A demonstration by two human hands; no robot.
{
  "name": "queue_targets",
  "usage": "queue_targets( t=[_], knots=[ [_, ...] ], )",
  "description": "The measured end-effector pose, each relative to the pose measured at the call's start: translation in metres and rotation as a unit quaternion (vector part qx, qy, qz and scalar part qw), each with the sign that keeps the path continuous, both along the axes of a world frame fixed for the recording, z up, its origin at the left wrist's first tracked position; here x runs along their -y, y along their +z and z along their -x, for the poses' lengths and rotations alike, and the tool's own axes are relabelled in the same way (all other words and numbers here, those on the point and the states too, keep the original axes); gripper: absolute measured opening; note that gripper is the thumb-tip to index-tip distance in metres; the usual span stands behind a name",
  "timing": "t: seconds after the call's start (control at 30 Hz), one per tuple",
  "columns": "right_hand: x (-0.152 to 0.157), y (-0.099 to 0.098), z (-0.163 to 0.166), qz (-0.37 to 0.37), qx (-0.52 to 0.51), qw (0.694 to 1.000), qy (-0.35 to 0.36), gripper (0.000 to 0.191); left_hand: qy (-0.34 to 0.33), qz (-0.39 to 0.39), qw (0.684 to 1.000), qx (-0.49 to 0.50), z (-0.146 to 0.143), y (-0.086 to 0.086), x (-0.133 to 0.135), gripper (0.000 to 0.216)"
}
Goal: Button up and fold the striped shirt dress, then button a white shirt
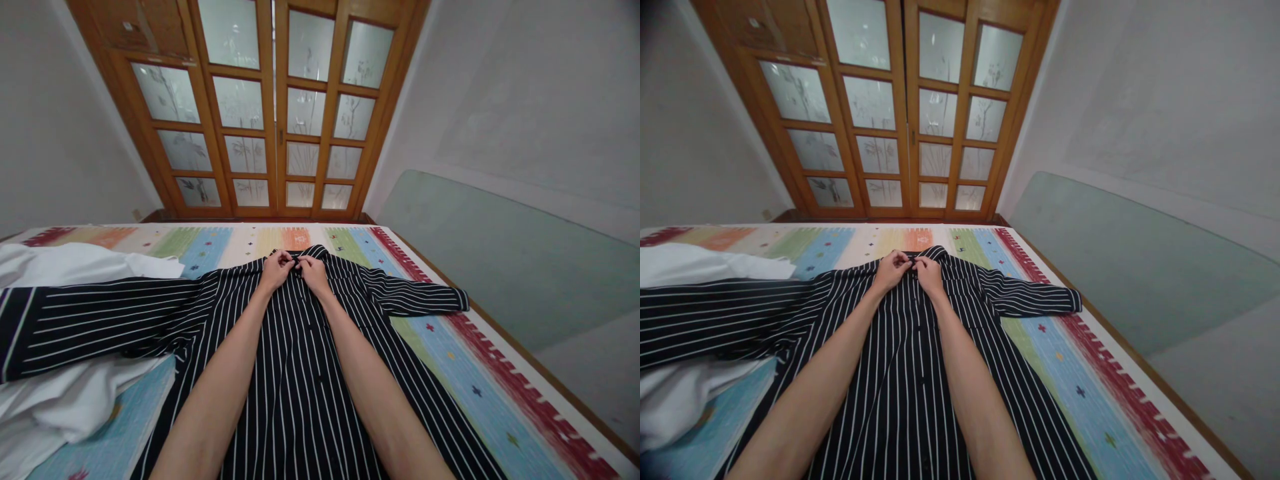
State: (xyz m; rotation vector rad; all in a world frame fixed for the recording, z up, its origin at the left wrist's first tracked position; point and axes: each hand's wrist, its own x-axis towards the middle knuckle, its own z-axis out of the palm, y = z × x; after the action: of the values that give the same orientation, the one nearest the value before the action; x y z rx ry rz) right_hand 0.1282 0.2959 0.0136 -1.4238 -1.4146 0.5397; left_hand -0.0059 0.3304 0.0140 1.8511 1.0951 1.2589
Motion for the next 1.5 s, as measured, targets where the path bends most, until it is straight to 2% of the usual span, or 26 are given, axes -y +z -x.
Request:
queue_targets(
  t=[0.2, 0.57, 0.87, 1.03, 1.3, 1.5],
  knots=[
    [0.0, 0.0, 0.0, -0.029, 0.026, 0.999, -0.016, 0.027, 0.004, 0.004, 1.0, -0.002, 0.0, 0.0, -0.001, 0.008],
    [0.005, 0.006, 0.001, -0.012, 0.079, 0.997, 0.003, 0.031, 0.017, 0.02, 1.0, 0.007, 0.002, 0.005, 0.005, 0.021],
    [-0.005, -0.005, -0.002, -0.01, -0.038, 0.999, 0.016, 0.029, 0.032, -0.032, 0.999, -0.028, -0.001, 0.007, 0.01, 0.011],
    [-0.01, -0.01, -0.003, -0.052, -0.026, 0.998, -0.012, 0.026, 0.04, -0.045, 0.998, -0.023, -0.002, 0.006, 0.009, 0.014],
    [-0.013, -0.012, -0.003, -0.061, 0.018, 0.998, -0.006, 0.023, 0.025, -0.034, 0.999, 0.011, 0.0, -0.004, -0.002, 0.011],
    [-0.013, -0.014, -0.003, -0.075, 0.009, 0.997, -0.004, 0.023, 0.012, -0.018, 0.999, 0.04, 0.0, -0.007, -0.007, 0.013]
  ],
)
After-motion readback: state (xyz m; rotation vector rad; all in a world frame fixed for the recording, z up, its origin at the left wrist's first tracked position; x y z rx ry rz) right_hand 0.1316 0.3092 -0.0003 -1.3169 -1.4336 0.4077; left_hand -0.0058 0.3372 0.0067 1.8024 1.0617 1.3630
